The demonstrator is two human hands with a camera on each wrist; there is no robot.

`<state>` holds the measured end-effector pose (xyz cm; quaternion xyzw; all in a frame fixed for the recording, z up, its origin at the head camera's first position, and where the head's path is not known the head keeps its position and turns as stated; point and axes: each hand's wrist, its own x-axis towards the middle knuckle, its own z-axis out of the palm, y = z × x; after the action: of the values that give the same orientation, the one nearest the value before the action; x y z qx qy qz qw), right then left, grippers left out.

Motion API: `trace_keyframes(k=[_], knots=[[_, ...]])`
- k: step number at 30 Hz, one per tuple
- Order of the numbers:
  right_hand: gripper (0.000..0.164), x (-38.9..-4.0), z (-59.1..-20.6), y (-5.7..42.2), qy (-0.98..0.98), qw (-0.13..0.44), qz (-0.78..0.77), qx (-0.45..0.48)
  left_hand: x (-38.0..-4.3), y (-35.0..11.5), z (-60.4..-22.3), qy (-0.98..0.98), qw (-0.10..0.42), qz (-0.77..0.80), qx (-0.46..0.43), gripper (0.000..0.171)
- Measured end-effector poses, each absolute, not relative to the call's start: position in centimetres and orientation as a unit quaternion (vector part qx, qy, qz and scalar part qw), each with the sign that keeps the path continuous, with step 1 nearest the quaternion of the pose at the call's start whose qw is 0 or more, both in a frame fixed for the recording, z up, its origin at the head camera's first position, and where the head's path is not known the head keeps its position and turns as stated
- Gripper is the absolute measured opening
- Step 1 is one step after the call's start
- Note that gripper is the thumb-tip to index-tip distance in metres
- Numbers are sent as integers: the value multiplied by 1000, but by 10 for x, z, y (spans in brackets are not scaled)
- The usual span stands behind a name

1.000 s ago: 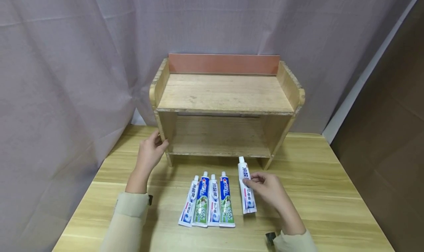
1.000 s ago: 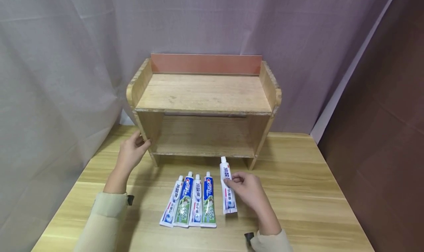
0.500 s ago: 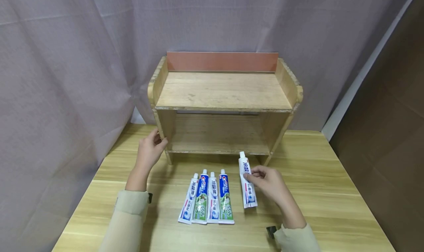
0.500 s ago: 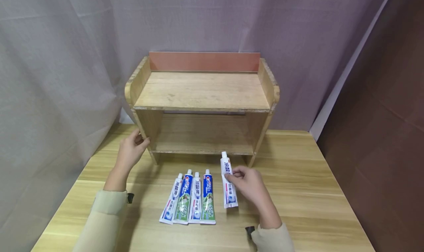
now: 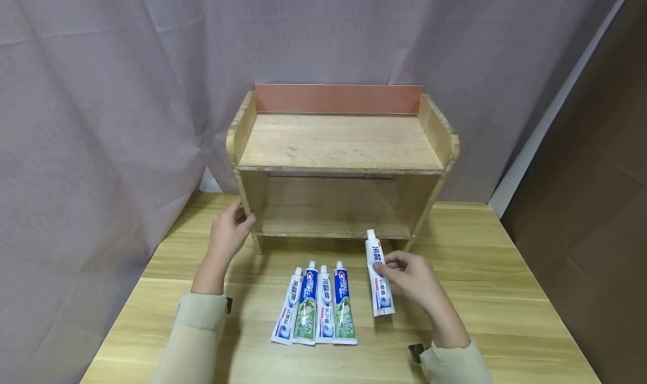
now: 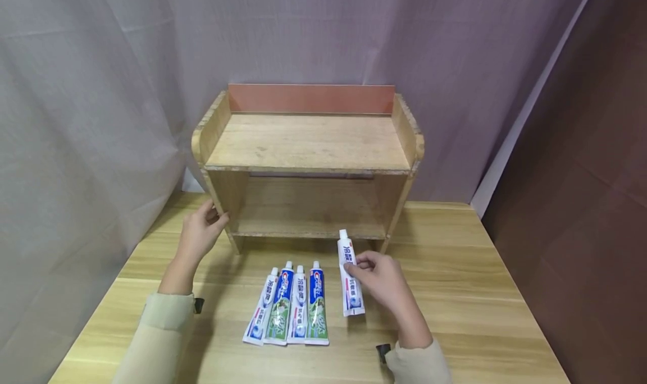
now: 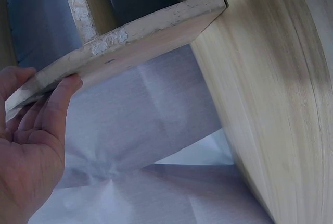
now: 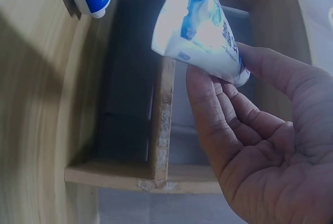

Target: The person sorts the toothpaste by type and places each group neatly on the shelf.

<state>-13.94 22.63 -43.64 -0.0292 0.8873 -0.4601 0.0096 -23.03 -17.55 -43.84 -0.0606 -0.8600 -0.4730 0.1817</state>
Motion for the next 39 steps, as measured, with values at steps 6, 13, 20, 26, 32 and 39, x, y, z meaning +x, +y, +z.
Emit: trace_keyframes(k=[6,13,20,26,32,39], knots=[[27,-140,-429,227,891,3,-452,-33,-230,-176,-439,-861,182,-471,-62,36],[29,-142,-421,228,896,-9,-443,-42,-229,-176,-439,-862,183,-469,-60,35],[29,-144,-415,226,894,-4,-445,-50,-229,-177,-440,-864,178,-467,-61,36],[29,-147,-410,227,899,-19,-434,-59,-231,-177,-439,-864,178,-467,-64,37],[27,-149,-407,229,901,-35,-427,-70,-231,-177,-439,-864,184,-464,-62,34],[27,-151,-397,230,905,-32,-416,-83,-231,-176,-439,-864,185,-465,-64,35]])
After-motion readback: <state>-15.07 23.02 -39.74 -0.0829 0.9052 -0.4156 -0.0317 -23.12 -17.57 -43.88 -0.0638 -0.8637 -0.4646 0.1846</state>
